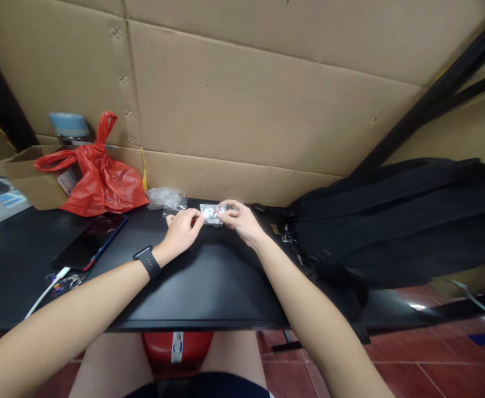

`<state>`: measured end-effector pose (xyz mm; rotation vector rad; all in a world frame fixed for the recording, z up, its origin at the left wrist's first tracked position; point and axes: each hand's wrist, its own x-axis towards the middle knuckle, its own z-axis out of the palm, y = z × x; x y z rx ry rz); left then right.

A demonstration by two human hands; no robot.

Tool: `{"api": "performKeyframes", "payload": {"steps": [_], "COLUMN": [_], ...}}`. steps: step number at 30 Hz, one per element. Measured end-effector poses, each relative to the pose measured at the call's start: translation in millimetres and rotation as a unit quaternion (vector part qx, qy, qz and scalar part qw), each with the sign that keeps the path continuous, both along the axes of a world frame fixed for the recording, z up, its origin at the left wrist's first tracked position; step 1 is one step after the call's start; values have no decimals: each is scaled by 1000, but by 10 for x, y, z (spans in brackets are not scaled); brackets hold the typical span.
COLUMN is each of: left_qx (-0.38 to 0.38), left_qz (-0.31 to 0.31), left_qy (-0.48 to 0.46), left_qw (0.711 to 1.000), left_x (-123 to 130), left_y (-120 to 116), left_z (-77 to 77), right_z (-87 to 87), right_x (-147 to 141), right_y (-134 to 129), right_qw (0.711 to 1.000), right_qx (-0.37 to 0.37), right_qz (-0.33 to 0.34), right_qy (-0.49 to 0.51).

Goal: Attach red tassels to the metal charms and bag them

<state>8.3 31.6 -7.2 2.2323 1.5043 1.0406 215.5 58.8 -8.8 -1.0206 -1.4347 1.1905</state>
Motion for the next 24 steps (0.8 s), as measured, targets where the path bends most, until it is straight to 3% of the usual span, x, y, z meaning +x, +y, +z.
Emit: {"api": "performKeyframes", "payload": {"steps": [8,12,15,20,24], "left_qx": [36,46,48,58,81], "left_qz": [26,17,17,37,33], "left_qy": [45,56,71,124,175], "left_qw": [998,997,996,990,981], "left_x": [-75,-102,-125,-246,-391], "left_y": [86,103,105,172,258], "left_z": [-36,-43,-31,-16,-45], "right_z": [-123,-145,-163,-227,-243], "right_x": [-189,-78,88,223,200], "right_y": [-18,63,182,464,566], "right_qw": [997,994,985,941,869], "right_qx": [-54,-46,3,56,135], "right_qz": [-60,-96,-161,-245,-311], "right_qy": [8,-1,-54,-229,-360]}}
